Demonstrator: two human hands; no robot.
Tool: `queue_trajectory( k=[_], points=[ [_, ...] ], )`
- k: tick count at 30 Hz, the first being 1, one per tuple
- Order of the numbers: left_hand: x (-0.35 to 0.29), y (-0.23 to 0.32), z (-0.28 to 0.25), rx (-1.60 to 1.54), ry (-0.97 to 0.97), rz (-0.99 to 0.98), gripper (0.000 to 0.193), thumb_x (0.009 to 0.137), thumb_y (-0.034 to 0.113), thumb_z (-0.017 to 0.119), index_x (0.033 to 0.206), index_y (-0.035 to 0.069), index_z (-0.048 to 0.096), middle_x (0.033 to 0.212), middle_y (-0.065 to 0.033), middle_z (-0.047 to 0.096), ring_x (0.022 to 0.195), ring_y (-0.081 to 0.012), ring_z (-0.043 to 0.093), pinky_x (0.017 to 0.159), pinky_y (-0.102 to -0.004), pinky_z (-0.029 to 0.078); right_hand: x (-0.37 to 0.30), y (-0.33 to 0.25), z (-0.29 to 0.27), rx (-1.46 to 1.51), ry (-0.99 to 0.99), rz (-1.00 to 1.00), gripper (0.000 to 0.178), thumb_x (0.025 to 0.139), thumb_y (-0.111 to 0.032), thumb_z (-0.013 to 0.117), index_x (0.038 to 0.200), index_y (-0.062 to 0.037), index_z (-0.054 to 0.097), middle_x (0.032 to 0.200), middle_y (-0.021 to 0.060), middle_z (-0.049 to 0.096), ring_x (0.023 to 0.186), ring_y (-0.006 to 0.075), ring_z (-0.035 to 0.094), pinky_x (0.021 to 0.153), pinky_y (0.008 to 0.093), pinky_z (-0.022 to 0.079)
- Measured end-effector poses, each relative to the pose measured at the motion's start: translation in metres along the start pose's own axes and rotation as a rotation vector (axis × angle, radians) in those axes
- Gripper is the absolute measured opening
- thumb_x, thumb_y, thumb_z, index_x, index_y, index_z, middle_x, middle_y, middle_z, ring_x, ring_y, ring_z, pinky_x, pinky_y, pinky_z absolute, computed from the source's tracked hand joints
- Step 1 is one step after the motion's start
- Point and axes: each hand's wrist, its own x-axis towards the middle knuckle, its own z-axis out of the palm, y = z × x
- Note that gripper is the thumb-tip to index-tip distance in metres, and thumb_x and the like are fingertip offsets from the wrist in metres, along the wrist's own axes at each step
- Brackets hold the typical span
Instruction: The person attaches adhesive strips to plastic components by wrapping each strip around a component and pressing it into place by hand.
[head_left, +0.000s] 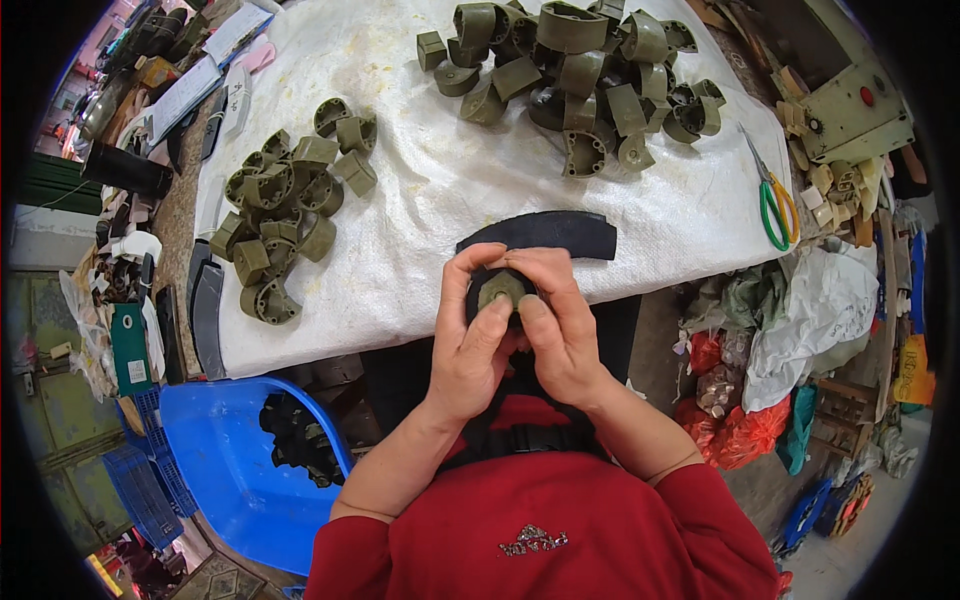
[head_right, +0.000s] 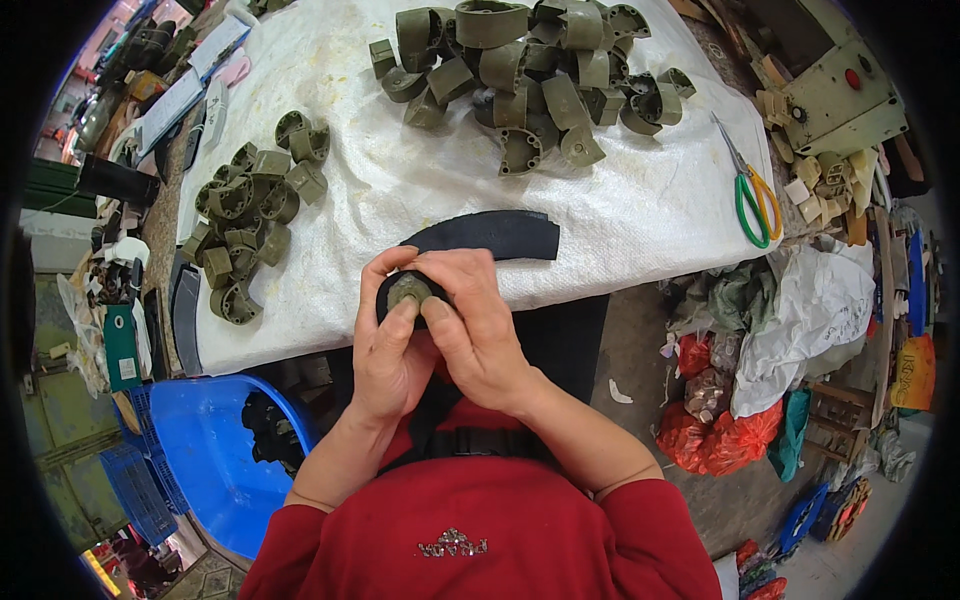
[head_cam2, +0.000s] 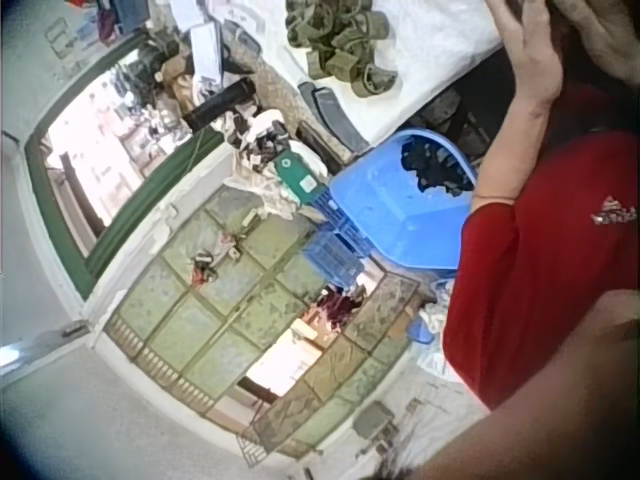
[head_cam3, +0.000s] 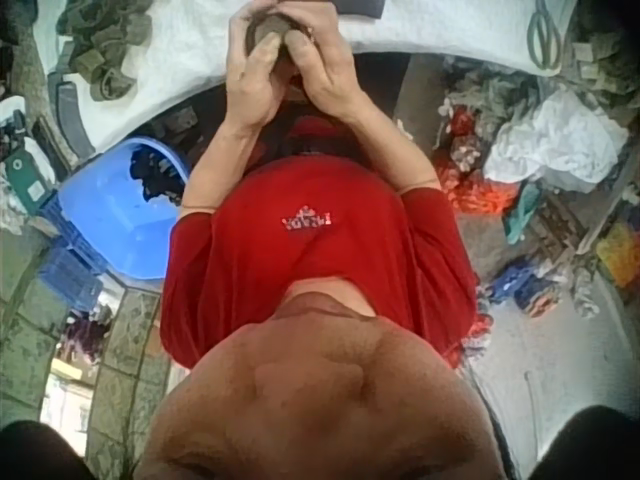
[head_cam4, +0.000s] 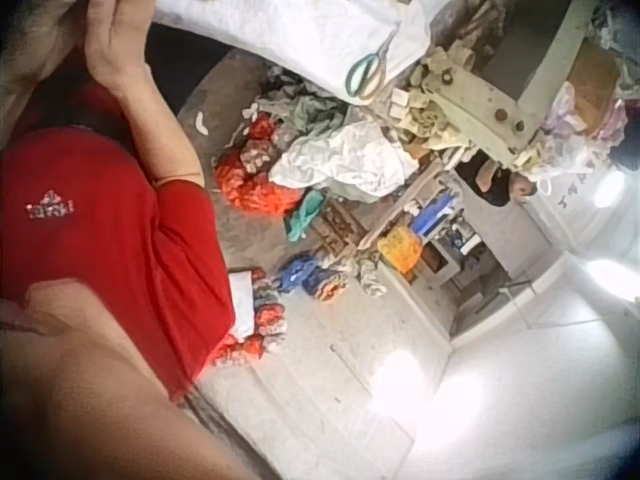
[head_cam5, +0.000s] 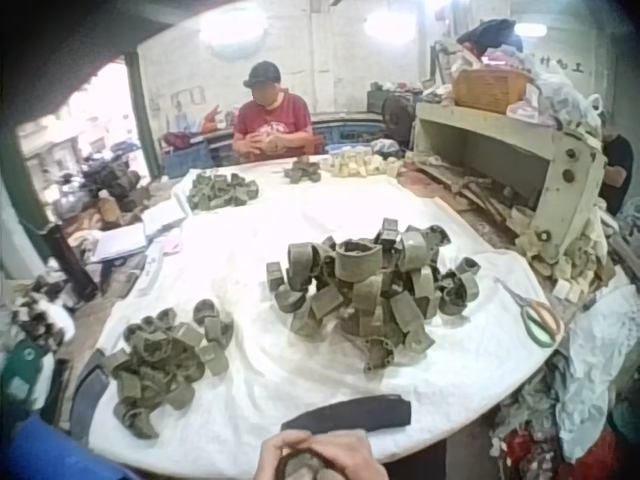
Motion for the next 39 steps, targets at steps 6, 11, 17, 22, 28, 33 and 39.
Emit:
queue_trajectory(
  k=[6, 11, 17, 22, 28, 33, 39],
  points=[
    [0.001, 0.013, -0.009, 0.036, -0.215, -0.309, 0.061, 0.082, 0.020, 0.061, 0.130, 0.007, 0.024, 0.102, -0.0089, 0.050, 0.083, -0.0161, 0.055, 0.062, -0.0264, 0.047, 0.025, 0.006, -0.022, 0.330, -0.151, 0.144, 0.022, 0.091, -0.018, 0.046, 0.096, -0.0021, 0.060, 0.108, 0.0117, 0.051, 0.102, 0.0220, 0.047, 0.090, 0.0319, 0.036],
    [0.002, 0.012, -0.010, 0.192, -0.217, -0.314, 0.061, 0.082, 0.024, 0.062, 0.130, 0.006, 0.029, 0.103, -0.0077, 0.050, 0.086, -0.0161, 0.055, 0.064, -0.0268, 0.048, 0.028, 0.009, -0.029, 0.382, -0.369, 0.194, 0.021, 0.091, -0.018, 0.049, 0.095, -0.0014, 0.061, 0.111, 0.0118, 0.051, 0.100, 0.0210, 0.049, 0.088, 0.0318, 0.038],
    [0.005, 0.008, 0.003, -0.037, -0.081, -0.128, 0.047, 0.087, 0.025, 0.057, 0.124, 0.004, 0.037, 0.104, -0.0065, 0.051, 0.093, -0.0138, 0.054, 0.073, -0.0271, 0.047, 0.011, 0.014, -0.010, 0.280, -0.217, 0.063, 0.025, 0.093, -0.017, 0.045, 0.111, -0.0023, 0.054, 0.116, 0.0119, 0.050, 0.106, 0.0233, 0.048, 0.093, 0.0329, 0.036],
    [0.003, 0.002, -0.003, 0.054, 0.066, 0.009, 0.019, 0.091, 0.018, 0.048, 0.104, 0.004, 0.049, 0.094, -0.0034, 0.052, 0.087, -0.0097, 0.051, 0.079, -0.0238, 0.042, -0.001, 0.005, 0.007, 0.198, -0.104, 0.053, 0.034, 0.094, -0.018, 0.040, 0.124, -0.0015, 0.044, 0.118, 0.0150, 0.046, 0.111, 0.0286, 0.043, 0.098, 0.0351, 0.032],
    [-0.012, 0.019, -0.021, 0.004, 0.151, 0.027, 0.029, 0.089, 0.024, 0.053, 0.109, 0.005, 0.045, 0.091, -0.0088, 0.054, 0.077, -0.0159, 0.053, 0.068, -0.0271, 0.044, 0.003, 0.007, 0.014, 0.122, -0.212, -0.008, 0.033, 0.091, -0.014, 0.042, 0.122, -0.0025, 0.045, 0.115, 0.0162, 0.046, 0.108, 0.0319, 0.044, 0.095, 0.0373, 0.035],
    [-0.043, 0.049, -0.090, 0.287, 0.549, 0.436, 0.035, 0.092, 0.035, 0.041, 0.108, 0.005, 0.045, 0.090, -0.0114, 0.057, 0.073, -0.0188, 0.057, 0.059, -0.0274, 0.047, 0.023, 0.016, -0.015, -0.179, -0.101, -0.137, 0.021, 0.077, 0.000, 0.061, 0.098, -0.0021, 0.057, 0.094, 0.0118, 0.058, 0.087, 0.0283, 0.055, 0.076, 0.0353, 0.045],
    [-0.139, 0.062, -0.220, 1.267, 1.182, 0.309, 0.026, 0.091, 0.021, 0.047, 0.109, 0.003, 0.053, 0.102, -0.0110, 0.052, 0.091, -0.0224, 0.052, 0.077, -0.0319, 0.044, 0.038, 0.019, -0.039, -0.470, -0.166, -0.218, 0.019, 0.074, 0.006, 0.063, 0.091, -0.0018, 0.057, 0.088, 0.0108, 0.058, 0.079, 0.0264, 0.056, 0.067, 0.0318, 0.046]
  ],
)
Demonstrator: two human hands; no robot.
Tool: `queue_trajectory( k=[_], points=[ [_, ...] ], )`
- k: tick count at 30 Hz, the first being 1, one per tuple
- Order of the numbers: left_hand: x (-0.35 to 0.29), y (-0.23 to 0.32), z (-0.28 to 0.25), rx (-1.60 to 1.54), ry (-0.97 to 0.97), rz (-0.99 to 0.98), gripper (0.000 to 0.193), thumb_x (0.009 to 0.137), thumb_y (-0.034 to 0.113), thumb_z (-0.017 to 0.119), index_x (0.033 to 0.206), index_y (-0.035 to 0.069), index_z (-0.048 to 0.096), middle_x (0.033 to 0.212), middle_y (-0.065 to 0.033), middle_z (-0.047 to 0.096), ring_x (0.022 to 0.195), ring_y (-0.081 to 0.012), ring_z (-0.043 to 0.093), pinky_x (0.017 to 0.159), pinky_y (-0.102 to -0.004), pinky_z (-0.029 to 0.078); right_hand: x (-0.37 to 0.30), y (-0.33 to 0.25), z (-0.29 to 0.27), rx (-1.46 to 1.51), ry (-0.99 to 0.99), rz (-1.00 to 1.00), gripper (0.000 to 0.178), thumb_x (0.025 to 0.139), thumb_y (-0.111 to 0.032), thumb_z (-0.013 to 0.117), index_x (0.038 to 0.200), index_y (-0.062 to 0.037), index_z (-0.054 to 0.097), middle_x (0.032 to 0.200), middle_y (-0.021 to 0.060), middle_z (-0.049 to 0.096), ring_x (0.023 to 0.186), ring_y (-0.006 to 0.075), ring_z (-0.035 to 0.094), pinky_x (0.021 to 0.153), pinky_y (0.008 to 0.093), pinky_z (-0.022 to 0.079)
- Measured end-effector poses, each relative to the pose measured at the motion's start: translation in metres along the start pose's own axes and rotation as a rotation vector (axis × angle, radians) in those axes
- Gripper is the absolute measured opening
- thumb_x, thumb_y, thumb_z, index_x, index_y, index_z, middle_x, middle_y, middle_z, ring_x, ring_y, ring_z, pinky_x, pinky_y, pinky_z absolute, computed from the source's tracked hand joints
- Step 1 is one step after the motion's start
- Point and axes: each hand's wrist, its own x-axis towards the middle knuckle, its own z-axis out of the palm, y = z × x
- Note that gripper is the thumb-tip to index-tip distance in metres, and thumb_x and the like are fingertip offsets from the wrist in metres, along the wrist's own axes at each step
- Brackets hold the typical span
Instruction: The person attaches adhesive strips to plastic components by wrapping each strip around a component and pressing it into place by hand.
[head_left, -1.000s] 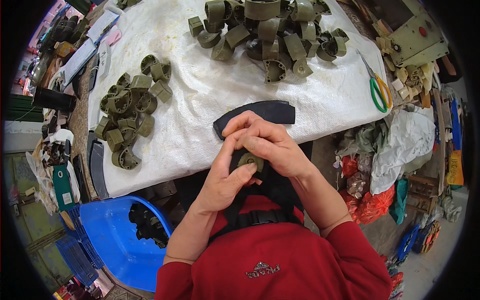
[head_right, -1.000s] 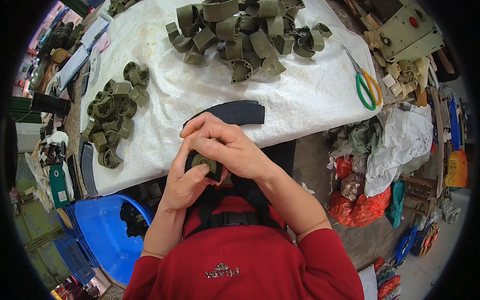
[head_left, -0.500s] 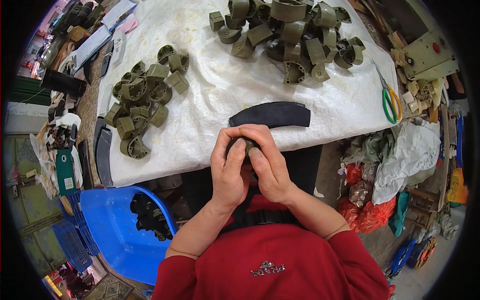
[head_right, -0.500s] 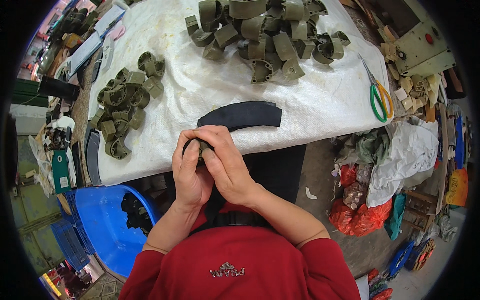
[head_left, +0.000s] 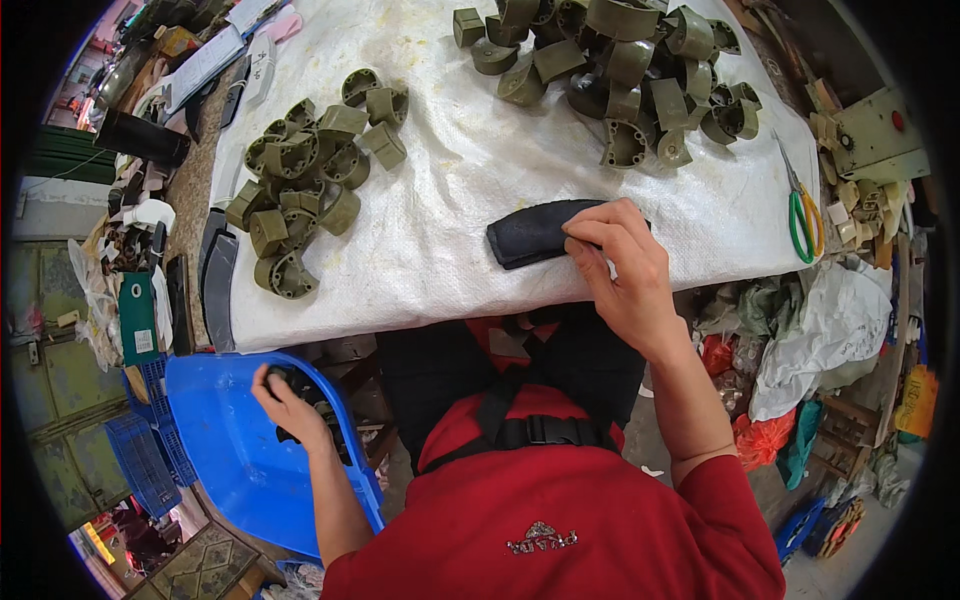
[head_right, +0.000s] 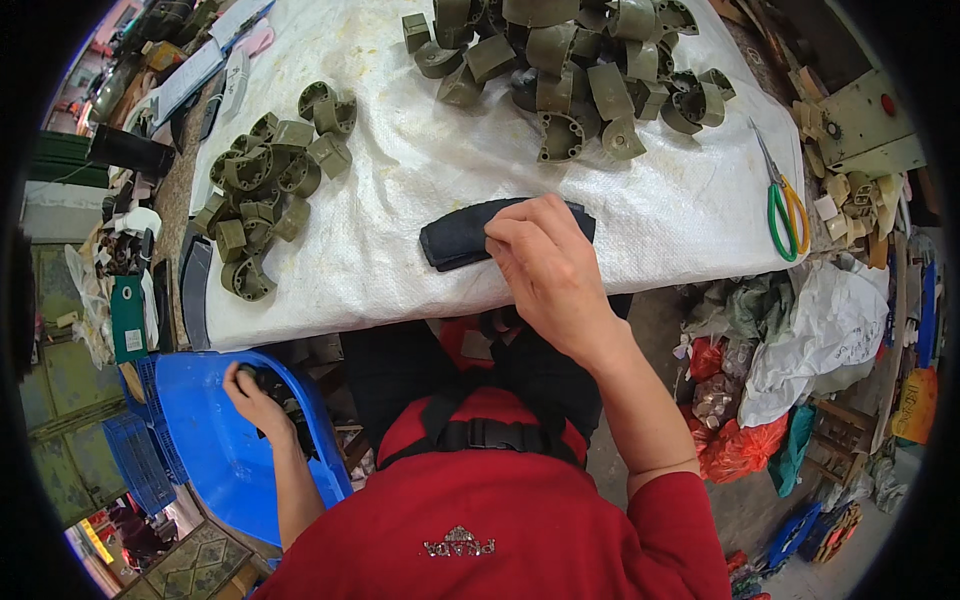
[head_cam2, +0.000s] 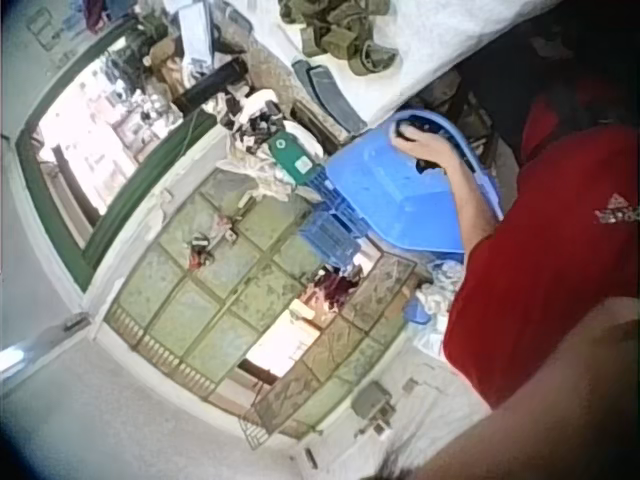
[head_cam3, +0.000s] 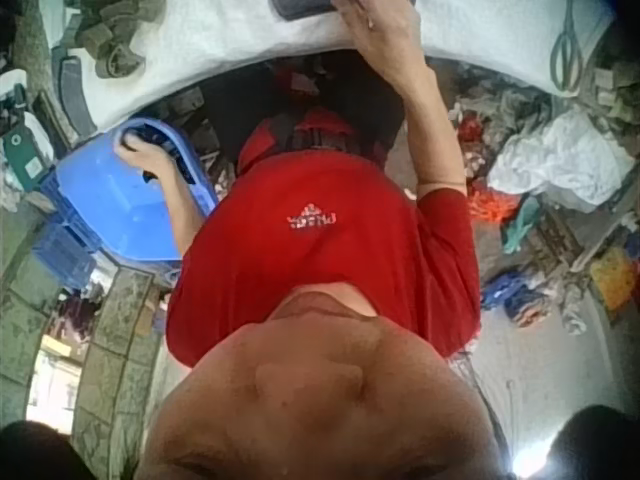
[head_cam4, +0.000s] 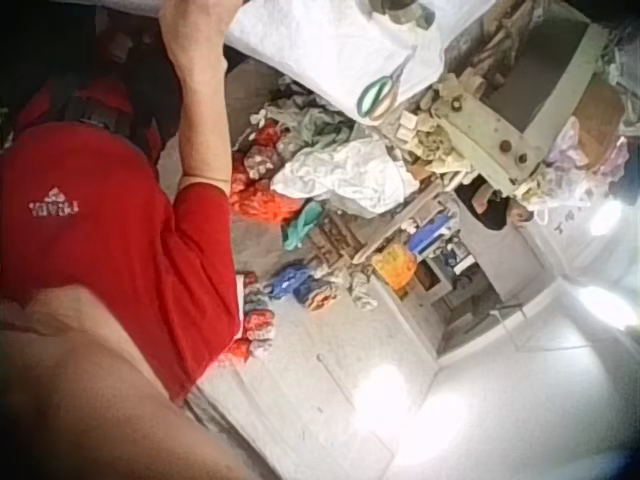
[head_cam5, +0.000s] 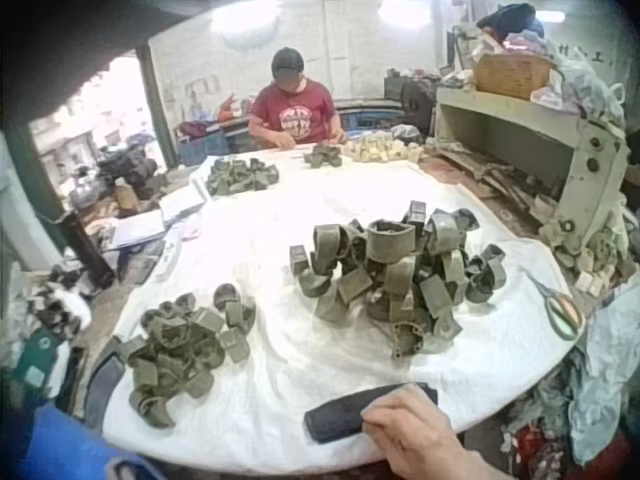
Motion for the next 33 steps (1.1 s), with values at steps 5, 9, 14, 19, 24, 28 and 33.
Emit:
queue_trajectory(
  k=[5, 9, 14, 19, 24, 28, 33],
  points=[
    [-0.023, -0.062, -0.022, 0.556, -0.143, 0.148, 0.026, 0.086, 0.015, 0.053, 0.109, 0.006, 0.059, 0.106, -0.0150, 0.053, 0.098, -0.0306, 0.049, 0.085, -0.0395, 0.039, 0.006, 0.000, 0.004, -0.041, -0.062, -0.035, 0.020, 0.071, 0.004, 0.064, 0.087, -0.0012, 0.056, 0.085, 0.0103, 0.055, 0.079, 0.0293, 0.052, 0.069, 0.0365, 0.044],
    [-0.021, -0.071, -0.033, 0.420, -0.274, 0.036, 0.034, 0.084, 0.014, 0.054, 0.117, 0.014, 0.059, 0.111, -0.0172, 0.052, 0.106, -0.0311, 0.046, 0.090, -0.0411, 0.037, 0.008, 0.000, 0.007, -0.053, -0.075, -0.027, 0.020, 0.070, 0.003, 0.064, 0.088, -0.0013, 0.056, 0.087, 0.0104, 0.055, 0.081, 0.0292, 0.052, 0.071, 0.0367, 0.044],
    [-0.038, -0.101, -0.050, 0.796, -0.310, 0.069, 0.041, 0.094, 0.036, 0.039, 0.130, 0.017, 0.048, 0.125, -0.0160, 0.045, 0.116, -0.0341, 0.038, 0.096, -0.0456, 0.031, 0.013, 0.006, 0.003, -0.106, -0.151, -0.042, 0.021, 0.071, 0.002, 0.064, 0.090, -0.0010, 0.056, 0.089, 0.0107, 0.055, 0.082, 0.0292, 0.052, 0.071, 0.0361, 0.045],
    [-0.036, -0.096, -0.054, 0.664, -0.370, -0.076, 0.043, 0.096, 0.035, 0.033, 0.129, 0.012, 0.047, 0.125, -0.0165, 0.045, 0.116, -0.0334, 0.037, 0.097, -0.0449, 0.030, 0.017, 0.009, 0.001, -0.158, -0.227, -0.045, 0.022, 0.071, 0.000, 0.064, 0.092, -0.0012, 0.056, 0.090, 0.0108, 0.055, 0.084, 0.0288, 0.054, 0.071, 0.0359, 0.046],
    [-0.009, -0.016, -0.022, 0.412, 0.006, 0.272, 0.030, 0.090, 0.011, 0.045, 0.117, 0.000, 0.052, 0.111, -0.0160, 0.053, 0.108, -0.0298, 0.045, 0.093, -0.0373, 0.033, 0.023, 0.007, 0.008, -0.360, -0.372, -0.079, 0.016, 0.071, -0.003, 0.063, 0.084, -0.0007, 0.054, 0.089, 0.0101, 0.051, 0.085, 0.0281, 0.050, 0.073, 0.0351, 0.043],
    [0.003, 0.082, 0.027, 0.010, -0.034, 0.448, 0.024, 0.084, 0.002, 0.049, 0.107, -0.001, 0.056, 0.108, -0.0133, 0.053, 0.102, -0.0257, 0.049, 0.090, -0.0340, 0.037, 0.018, 0.013, 0.018, -0.370, -0.349, -0.049, 0.013, 0.072, 0.000, 0.061, 0.080, -0.0007, 0.051, 0.088, 0.0104, 0.049, 0.085, 0.0292, 0.048, 0.075, 0.0354, 0.041],
    [-0.020, 0.167, 0.087, -0.273, -0.371, 0.809, 0.026, 0.071, -0.003, 0.056, 0.095, 0.003, 0.060, 0.099, -0.0126, 0.053, 0.094, -0.0287, 0.051, 0.085, -0.0364, 0.039, 0.017, 0.019, 0.015, -0.080, -0.226, 0.076, 0.012, 0.073, 0.003, 0.058, 0.079, 0.0002, 0.048, 0.087, 0.0124, 0.050, 0.083, 0.0317, 0.047, 0.073, 0.0370, 0.039]
  ],
)
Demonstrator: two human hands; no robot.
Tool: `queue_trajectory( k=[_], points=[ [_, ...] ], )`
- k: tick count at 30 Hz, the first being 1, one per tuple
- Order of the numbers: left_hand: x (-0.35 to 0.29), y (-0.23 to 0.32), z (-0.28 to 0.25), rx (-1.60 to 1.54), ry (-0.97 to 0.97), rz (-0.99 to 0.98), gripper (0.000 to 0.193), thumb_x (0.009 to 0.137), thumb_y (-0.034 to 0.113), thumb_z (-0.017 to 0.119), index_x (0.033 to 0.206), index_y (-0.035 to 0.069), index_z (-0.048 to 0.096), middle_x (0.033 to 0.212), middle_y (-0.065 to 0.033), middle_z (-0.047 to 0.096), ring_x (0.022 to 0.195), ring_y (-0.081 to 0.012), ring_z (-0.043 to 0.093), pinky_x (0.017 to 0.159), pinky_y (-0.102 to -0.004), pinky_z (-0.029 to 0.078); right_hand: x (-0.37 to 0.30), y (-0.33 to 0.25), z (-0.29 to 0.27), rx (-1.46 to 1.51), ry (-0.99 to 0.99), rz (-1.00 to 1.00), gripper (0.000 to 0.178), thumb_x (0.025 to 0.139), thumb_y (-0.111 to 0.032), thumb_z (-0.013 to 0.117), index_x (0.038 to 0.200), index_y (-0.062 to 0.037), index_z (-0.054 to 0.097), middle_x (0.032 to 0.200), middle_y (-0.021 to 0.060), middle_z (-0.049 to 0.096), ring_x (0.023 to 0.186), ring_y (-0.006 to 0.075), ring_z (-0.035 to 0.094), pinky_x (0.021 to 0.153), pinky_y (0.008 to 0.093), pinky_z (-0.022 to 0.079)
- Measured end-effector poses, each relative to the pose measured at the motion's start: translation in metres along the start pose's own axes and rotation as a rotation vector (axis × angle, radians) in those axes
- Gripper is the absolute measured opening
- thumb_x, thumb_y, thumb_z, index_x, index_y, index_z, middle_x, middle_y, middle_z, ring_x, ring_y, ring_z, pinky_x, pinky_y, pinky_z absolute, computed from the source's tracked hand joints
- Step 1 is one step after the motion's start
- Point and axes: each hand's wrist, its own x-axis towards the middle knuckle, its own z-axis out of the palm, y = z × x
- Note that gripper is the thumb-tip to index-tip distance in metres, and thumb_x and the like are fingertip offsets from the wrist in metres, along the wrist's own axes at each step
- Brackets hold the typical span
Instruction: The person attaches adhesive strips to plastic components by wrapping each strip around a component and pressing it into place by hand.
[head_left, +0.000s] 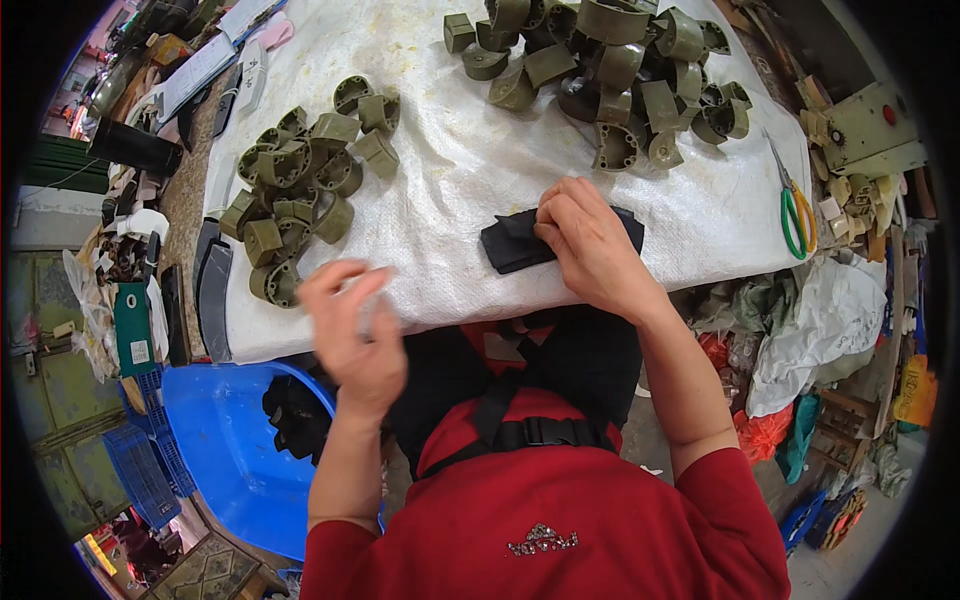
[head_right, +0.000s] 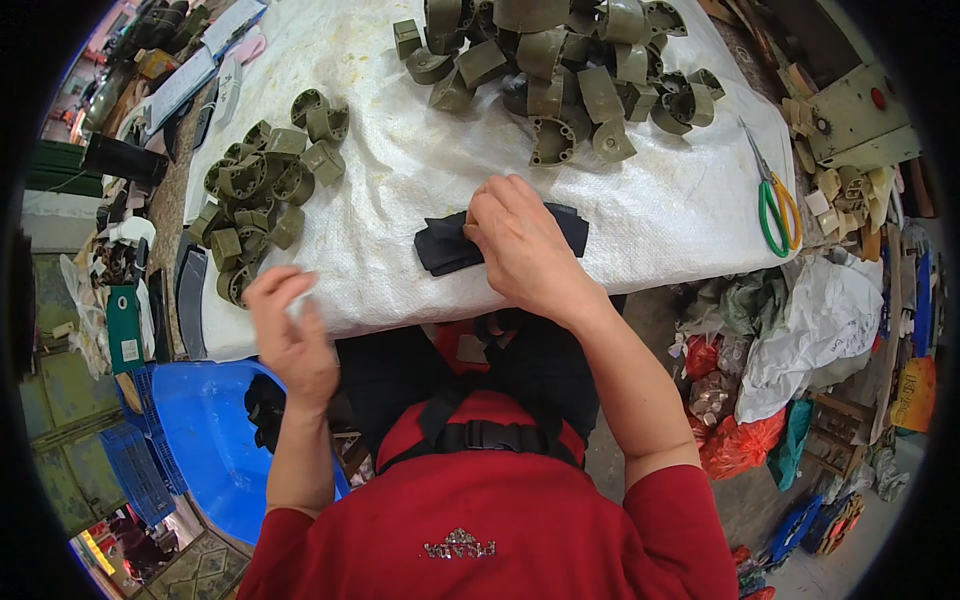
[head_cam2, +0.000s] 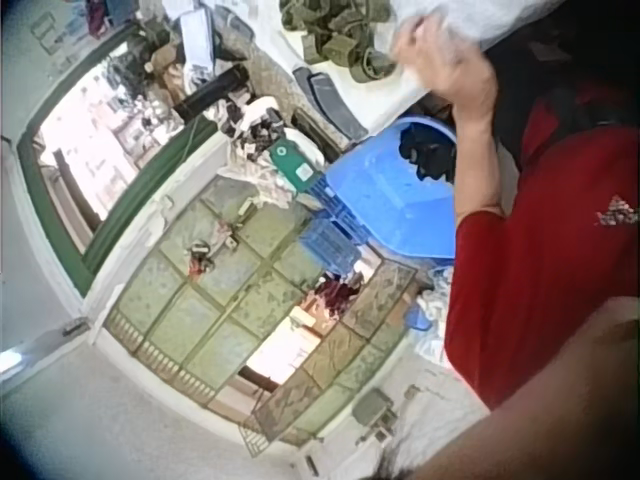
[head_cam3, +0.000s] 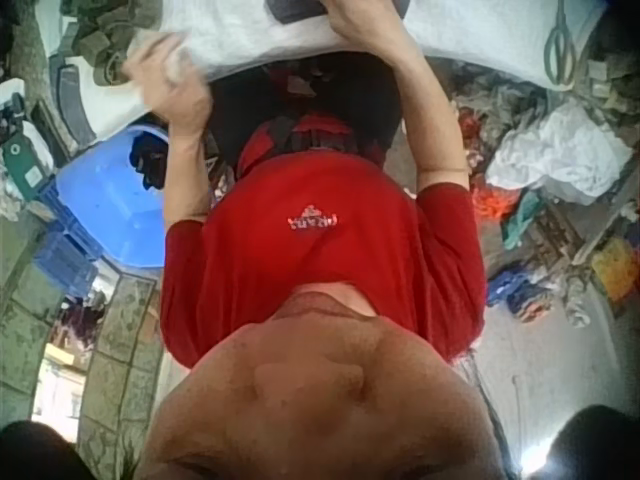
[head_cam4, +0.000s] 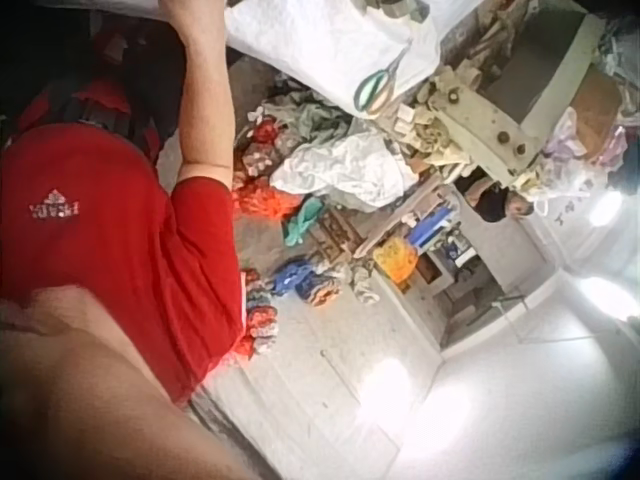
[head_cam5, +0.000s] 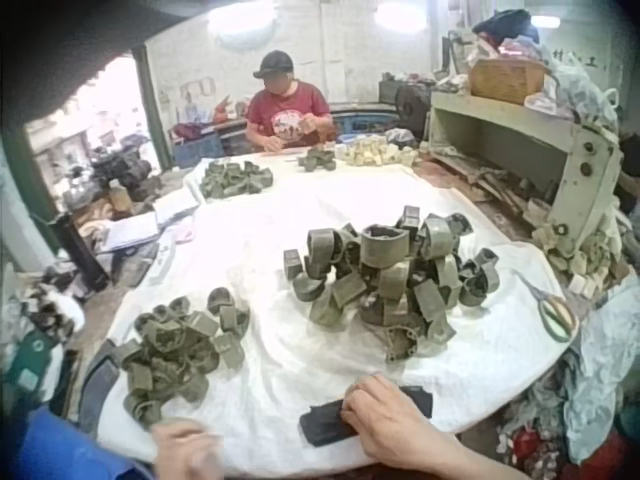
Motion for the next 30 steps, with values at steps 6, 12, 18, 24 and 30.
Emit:
queue_trajectory(
  k=[6, 12, 18, 24, 30],
  points=[
    [0.019, 0.033, 0.056, 0.107, -0.295, 0.151, 0.024, 0.066, 0.007, 0.068, 0.088, 0.007, 0.062, 0.101, -0.0109, 0.050, 0.099, -0.0287, 0.044, 0.084, -0.0405, 0.032, 0.001, 0.001, 0.001, -0.006, -0.003, -0.032, 0.012, 0.074, 0.004, 0.057, 0.080, 0.0008, 0.048, 0.085, 0.0128, 0.050, 0.083, 0.0319, 0.048, 0.073, 0.0371, 0.040],
    [0.021, 0.041, 0.085, 0.123, -0.266, 0.010, 0.021, 0.065, 0.014, 0.072, 0.082, 0.005, 0.063, 0.100, -0.0085, 0.050, 0.102, -0.0274, 0.039, 0.086, -0.0412, 0.028, -0.001, 0.004, 0.002, 0.073, 0.082, 0.014, 0.012, 0.073, 0.006, 0.056, 0.080, 0.0005, 0.047, 0.084, 0.0131, 0.050, 0.081, 0.0320, 0.048, 0.072, 0.0368, 0.040],
    [0.021, 0.042, 0.093, -0.023, -0.270, -0.166, 0.016, 0.068, 0.012, 0.070, 0.080, 0.003, 0.065, 0.099, -0.0070, 0.052, 0.102, -0.0260, 0.040, 0.087, -0.0390, 0.029, -0.002, 0.005, 0.001, 0.140, 0.099, 0.030, 0.012, 0.074, 0.007, 0.055, 0.080, 0.0007, 0.047, 0.083, 0.0132, 0.051, 0.079, 0.0321, 0.049, 0.070, 0.0358, 0.041],
    [0.021, 0.040, 0.092, -0.087, -0.298, -0.215, 0.013, 0.068, 0.010, 0.069, 0.081, 0.005, 0.066, 0.098, -0.0068, 0.053, 0.103, -0.0257, 0.041, 0.089, -0.0379, 0.028, -0.003, 0.005, 0.001, 0.177, 0.143, 0.085, 0.011, 0.073, 0.009, 0.052, 0.079, 0.0010, 0.046, 0.079, 0.0129, 0.049, 0.076, 0.0308, 0.049, 0.068, 0.0348, 0.041],
    [0.022, 0.045, 0.091, -0.038, -0.301, -0.196, 0.017, 0.067, 0.012, 0.070, 0.083, 0.005, 0.066, 0.100, -0.0069, 0.053, 0.104, -0.0257, 0.039, 0.090, -0.0380, 0.027, -0.003, 0.004, 0.002, 0.161, 0.142, 0.069, 0.011, 0.073, 0.009, 0.052, 0.079, 0.0009, 0.047, 0.079, 0.0127, 0.049, 0.075, 0.0308, 0.049, 0.067, 0.0345, 0.041]
  ],
)
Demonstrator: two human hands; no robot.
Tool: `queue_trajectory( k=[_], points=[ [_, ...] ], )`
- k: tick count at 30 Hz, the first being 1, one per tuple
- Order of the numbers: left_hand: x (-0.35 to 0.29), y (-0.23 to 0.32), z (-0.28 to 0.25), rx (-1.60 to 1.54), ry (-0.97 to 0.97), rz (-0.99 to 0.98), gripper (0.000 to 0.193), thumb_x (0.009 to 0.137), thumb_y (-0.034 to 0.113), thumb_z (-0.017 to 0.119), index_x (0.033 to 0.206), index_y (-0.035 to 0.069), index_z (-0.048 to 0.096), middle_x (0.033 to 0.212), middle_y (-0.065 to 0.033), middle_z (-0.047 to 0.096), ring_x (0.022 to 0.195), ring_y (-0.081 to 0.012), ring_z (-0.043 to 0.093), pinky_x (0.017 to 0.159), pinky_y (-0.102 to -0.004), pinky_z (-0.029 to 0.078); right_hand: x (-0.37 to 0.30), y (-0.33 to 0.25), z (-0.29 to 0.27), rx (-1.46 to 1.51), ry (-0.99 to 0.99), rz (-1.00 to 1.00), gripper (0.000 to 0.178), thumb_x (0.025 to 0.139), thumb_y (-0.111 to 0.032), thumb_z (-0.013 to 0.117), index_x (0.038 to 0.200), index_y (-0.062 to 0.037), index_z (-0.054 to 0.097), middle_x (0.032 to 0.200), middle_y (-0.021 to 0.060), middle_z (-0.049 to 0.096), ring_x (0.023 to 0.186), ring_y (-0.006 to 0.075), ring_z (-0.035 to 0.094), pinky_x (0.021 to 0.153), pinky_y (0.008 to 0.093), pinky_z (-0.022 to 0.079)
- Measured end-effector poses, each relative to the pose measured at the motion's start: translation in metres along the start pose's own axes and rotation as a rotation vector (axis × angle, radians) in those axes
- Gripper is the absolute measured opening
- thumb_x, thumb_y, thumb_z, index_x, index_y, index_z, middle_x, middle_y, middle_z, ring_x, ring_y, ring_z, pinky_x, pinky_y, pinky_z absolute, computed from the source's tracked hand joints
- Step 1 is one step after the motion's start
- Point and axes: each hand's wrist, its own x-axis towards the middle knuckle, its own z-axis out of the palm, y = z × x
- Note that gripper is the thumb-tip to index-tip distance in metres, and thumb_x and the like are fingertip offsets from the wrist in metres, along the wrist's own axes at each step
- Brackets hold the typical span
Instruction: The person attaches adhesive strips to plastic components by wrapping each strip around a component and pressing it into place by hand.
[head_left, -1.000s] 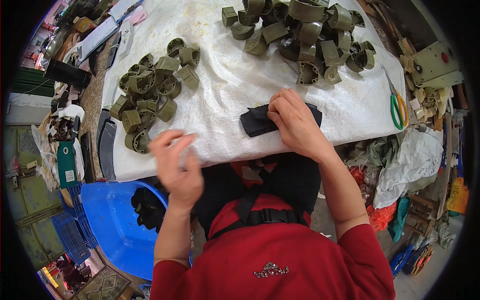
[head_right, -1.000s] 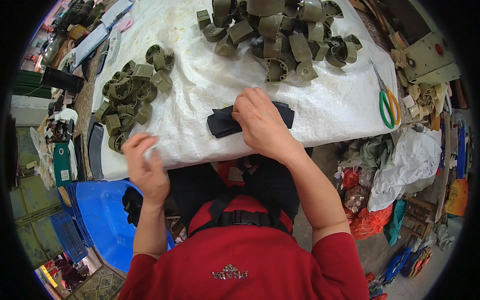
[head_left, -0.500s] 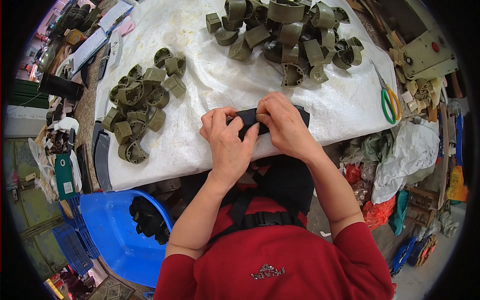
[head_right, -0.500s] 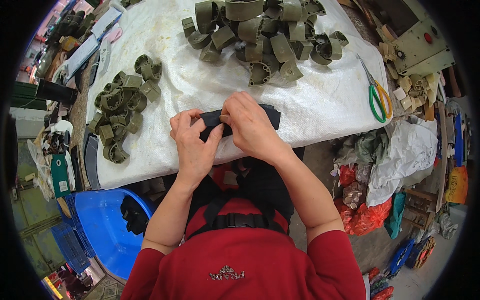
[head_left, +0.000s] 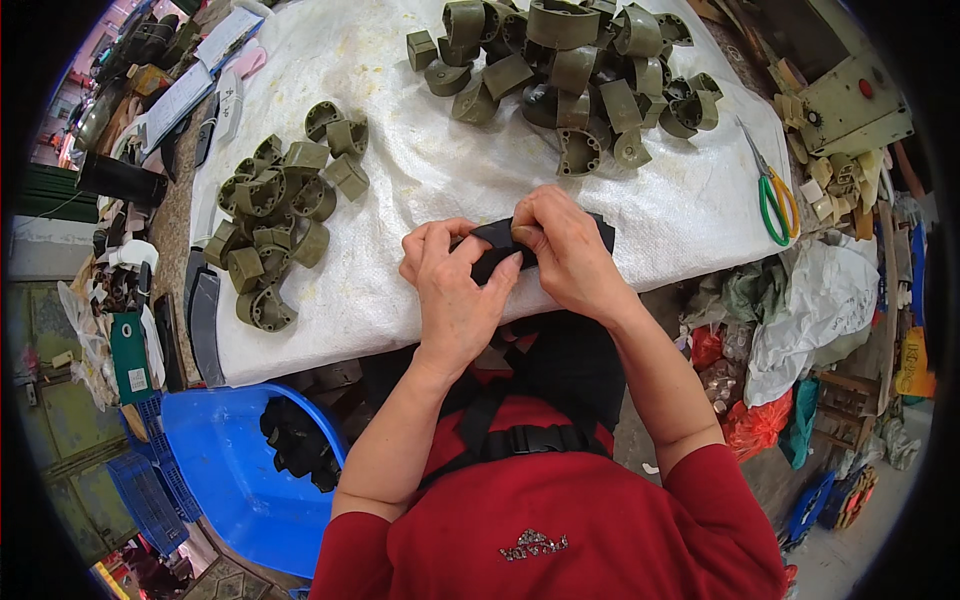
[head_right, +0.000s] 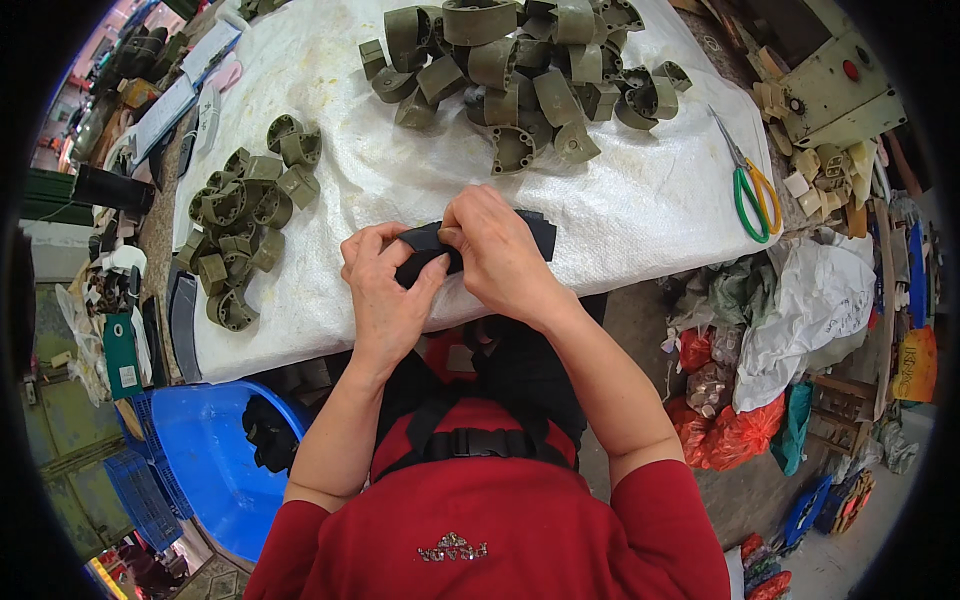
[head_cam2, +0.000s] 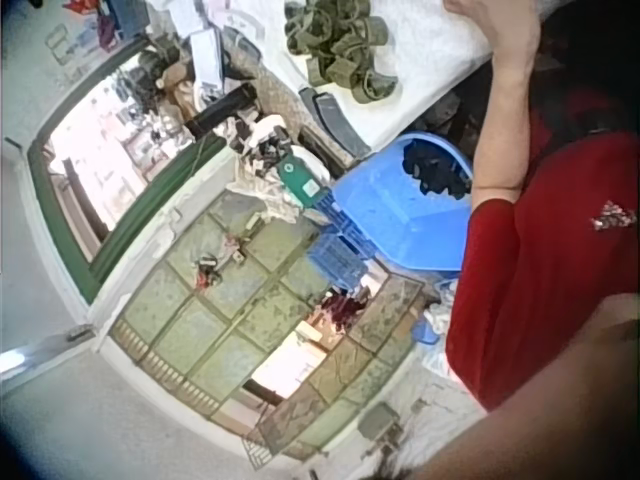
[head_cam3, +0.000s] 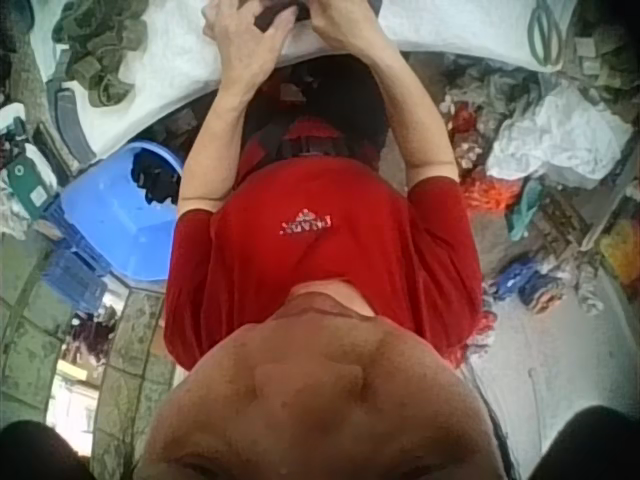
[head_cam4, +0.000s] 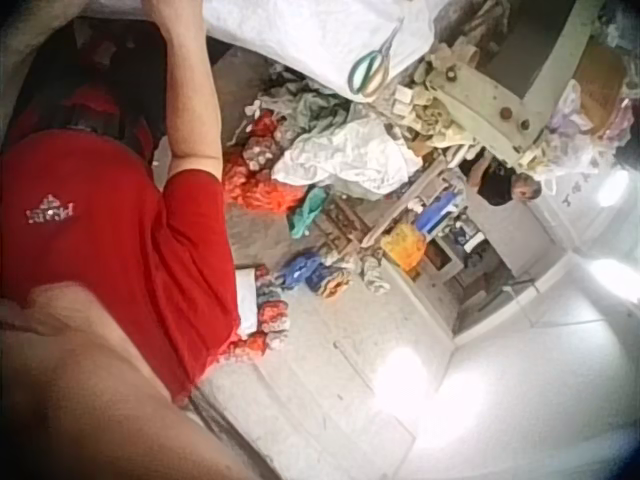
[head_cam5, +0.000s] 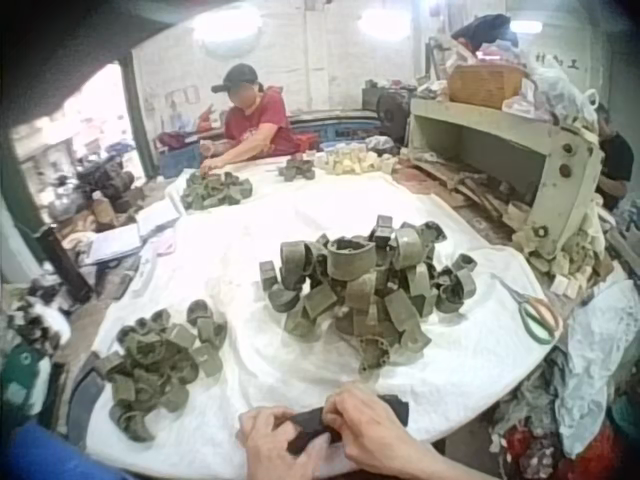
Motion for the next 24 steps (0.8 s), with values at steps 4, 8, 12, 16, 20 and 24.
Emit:
queue_trajectory(
  k=[4, 8, 12, 16, 20, 24],
  points=[
    [0.000, -0.002, 0.002, -0.014, 0.015, -0.007, 0.018, 0.066, 0.012, 0.070, 0.083, 0.005, 0.066, 0.100, -0.0070, 0.052, 0.104, -0.0262, 0.039, 0.091, -0.0388, 0.027, 0.000, 0.001, 0.001, -0.015, 0.008, -0.018, 0.011, 0.074, 0.009, 0.052, 0.080, 0.0008, 0.047, 0.079, 0.0129, 0.050, 0.073, 0.0301, 0.049, 0.067, 0.0337, 0.041],
    [-0.002, -0.003, 0.001, 0.021, -0.010, 0.012, 0.015, 0.064, 0.011, 0.069, 0.077, 0.005, 0.064, 0.100, -0.0070, 0.052, 0.104, -0.0272, 0.040, 0.091, -0.0393, 0.028, -0.004, 0.002, 0.002, 0.131, 0.128, 0.120, 0.009, 0.077, 0.006, 0.053, 0.081, 0.0002, 0.047, 0.077, 0.0133, 0.050, 0.072, 0.0303, 0.050, 0.067, 0.0352, 0.041],
    [-0.005, -0.001, -0.001, 0.018, 0.002, 0.045, 0.015, 0.064, 0.010, 0.068, 0.077, 0.007, 0.061, 0.100, -0.0076, 0.052, 0.103, -0.0291, 0.040, 0.090, -0.0397, 0.028, -0.006, 0.003, 0.003, 0.168, 0.196, 0.151, 0.009, 0.079, 0.006, 0.053, 0.083, 0.0003, 0.047, 0.077, 0.0104, 0.051, 0.068, 0.0229, 0.050, 0.065, 0.0294, 0.042],
    [-0.013, -0.001, -0.008, 0.099, 0.250, 0.315, 0.023, 0.064, 0.013, 0.068, 0.085, 0.014, 0.061, 0.109, -0.0101, 0.049, 0.107, -0.0311, 0.038, 0.088, -0.0403, 0.027, -0.003, 0.003, 0.003, 0.065, 0.118, 0.062, 0.010, 0.078, 0.006, 0.054, 0.083, 0.0000, 0.048, 0.077, 0.0104, 0.051, 0.068, 0.0232, 0.050, 0.066, 0.0297, 0.042],
    [-0.016, 0.001, -0.009, 0.405, 0.170, 0.389, 0.028, 0.066, 0.020, 0.066, 0.094, 0.017, 0.064, 0.123, -0.0098, 0.044, 0.116, -0.0307, 0.034, 0.090, -0.0415, 0.024, -0.003, 0.001, 0.003, 0.020, 0.127, 0.038, 0.007, 0.079, 0.004, 0.054, 0.081, 0.0000, 0.048, 0.077, 0.0116, 0.051, 0.073, 0.0264, 0.052, 0.067, 0.0332, 0.042],
    [-0.019, -0.005, -0.009, 0.530, 0.069, 0.391, 0.031, 0.066, 0.016, 0.065, 0.097, 0.014, 0.063, 0.124, -0.0073, 0.045, 0.119, -0.0316, 0.032, 0.092, -0.0434, 0.022, -0.008, 0.002, -0.018, 0.154, 0.453, 0.175, 0.005, 0.087, -0.003, 0.052, 0.084, -0.0003, 0.049, 0.083, 0.0095, 0.057, 0.079, 0.0226, 0.057, 0.070, 0.0329, 0.045]
  ],
)
